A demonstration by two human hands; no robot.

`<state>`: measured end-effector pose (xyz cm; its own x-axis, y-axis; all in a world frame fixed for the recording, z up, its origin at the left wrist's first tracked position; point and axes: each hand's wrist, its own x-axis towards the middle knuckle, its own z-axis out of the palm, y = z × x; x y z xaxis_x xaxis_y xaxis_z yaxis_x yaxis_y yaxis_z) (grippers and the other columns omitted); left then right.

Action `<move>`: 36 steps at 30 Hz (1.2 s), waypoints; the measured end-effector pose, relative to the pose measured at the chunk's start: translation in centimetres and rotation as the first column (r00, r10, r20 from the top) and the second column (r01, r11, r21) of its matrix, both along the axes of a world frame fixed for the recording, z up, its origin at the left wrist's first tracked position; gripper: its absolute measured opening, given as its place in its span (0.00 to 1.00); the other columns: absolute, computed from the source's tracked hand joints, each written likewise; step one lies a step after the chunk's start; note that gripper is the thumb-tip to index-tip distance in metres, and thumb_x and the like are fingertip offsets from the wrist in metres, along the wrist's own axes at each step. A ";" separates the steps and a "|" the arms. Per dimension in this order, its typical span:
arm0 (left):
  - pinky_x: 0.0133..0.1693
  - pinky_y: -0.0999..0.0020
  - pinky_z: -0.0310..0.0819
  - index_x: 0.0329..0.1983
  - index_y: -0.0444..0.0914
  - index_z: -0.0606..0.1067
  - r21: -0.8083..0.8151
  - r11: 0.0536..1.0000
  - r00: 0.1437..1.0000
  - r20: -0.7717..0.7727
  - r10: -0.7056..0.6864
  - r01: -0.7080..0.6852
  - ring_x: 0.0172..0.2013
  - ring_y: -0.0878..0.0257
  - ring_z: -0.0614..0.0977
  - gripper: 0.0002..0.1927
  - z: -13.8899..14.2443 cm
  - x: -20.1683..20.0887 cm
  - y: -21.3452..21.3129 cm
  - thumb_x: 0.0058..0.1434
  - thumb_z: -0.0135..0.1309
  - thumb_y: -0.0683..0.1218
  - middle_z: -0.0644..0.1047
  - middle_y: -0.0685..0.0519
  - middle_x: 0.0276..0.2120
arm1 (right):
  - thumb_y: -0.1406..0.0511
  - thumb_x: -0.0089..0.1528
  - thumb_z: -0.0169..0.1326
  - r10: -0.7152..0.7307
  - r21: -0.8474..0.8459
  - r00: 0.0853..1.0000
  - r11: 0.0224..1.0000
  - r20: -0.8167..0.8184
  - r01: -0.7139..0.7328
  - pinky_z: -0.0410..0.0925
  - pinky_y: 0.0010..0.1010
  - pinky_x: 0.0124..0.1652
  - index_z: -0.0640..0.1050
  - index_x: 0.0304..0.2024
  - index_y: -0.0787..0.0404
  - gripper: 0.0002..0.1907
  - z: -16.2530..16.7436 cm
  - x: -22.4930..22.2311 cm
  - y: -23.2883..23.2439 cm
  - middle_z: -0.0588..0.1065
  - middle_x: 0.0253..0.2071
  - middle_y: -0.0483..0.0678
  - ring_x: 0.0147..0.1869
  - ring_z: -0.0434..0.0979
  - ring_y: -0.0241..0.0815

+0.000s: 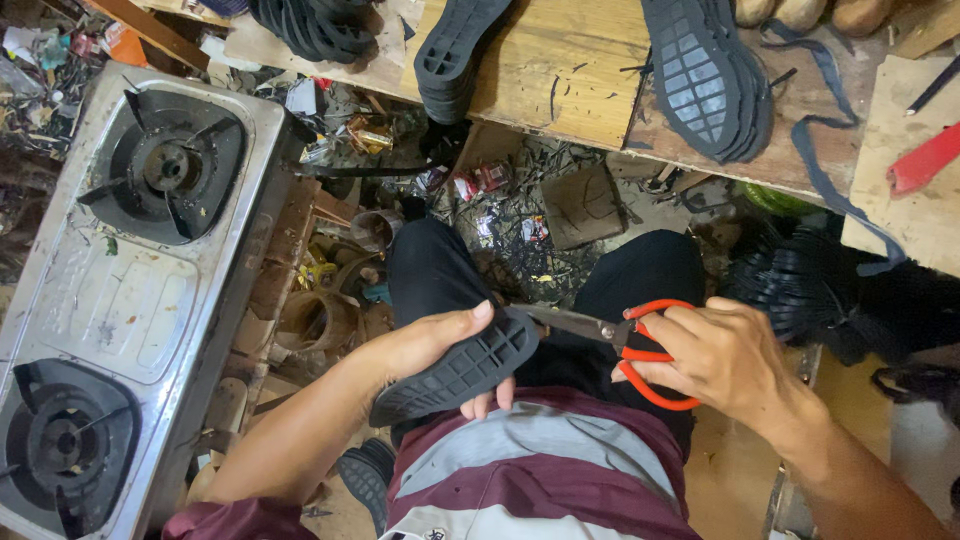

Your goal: The person trims the edges of black rubber shoe soles using red-handled scissors. They hold each sole in the left hand, cut along the perimeter, and place the trimmed sole on a wooden workbench. The process repeats for multiple soles.

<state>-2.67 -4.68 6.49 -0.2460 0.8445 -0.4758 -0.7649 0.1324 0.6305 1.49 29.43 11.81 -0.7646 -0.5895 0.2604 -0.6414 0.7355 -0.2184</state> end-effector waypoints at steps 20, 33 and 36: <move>0.77 0.54 0.53 0.64 0.37 0.61 0.643 0.405 -0.497 -0.762 0.415 -0.650 0.76 0.49 0.64 0.33 4.7 -15.9 2.2 0.66 0.71 0.40 0.71 0.41 0.68 | 0.50 0.51 0.68 -0.412 -0.123 0.773 0.842 0.483 0.525 0.72 0.42 0.32 0.82 0.33 0.59 0.21 -14.9 3.5 -4.7 0.81 0.30 0.53 0.32 0.82 0.57; 0.63 0.41 0.49 0.53 0.38 0.70 0.246 0.115 -0.257 -0.962 -0.088 -0.962 0.53 0.48 0.77 0.32 0.3 -19.7 6.7 0.54 0.70 0.58 0.79 0.46 0.47 | 0.51 0.53 0.66 -0.455 -0.127 0.660 0.759 0.598 0.639 0.73 0.42 0.34 0.84 0.35 0.57 0.18 -15.1 3.6 -4.6 0.83 0.31 0.51 0.33 0.83 0.54; 0.63 0.43 0.52 0.51 0.38 0.69 0.166 0.108 -0.170 -0.985 -0.033 -0.980 0.52 0.48 0.78 0.32 0.9 -19.9 6.7 0.54 0.70 0.59 0.79 0.46 0.45 | 0.51 0.53 0.64 -0.440 -0.152 0.662 0.753 0.607 0.640 0.73 0.41 0.34 0.85 0.35 0.55 0.17 -14.7 3.4 -4.6 0.83 0.31 0.51 0.33 0.84 0.53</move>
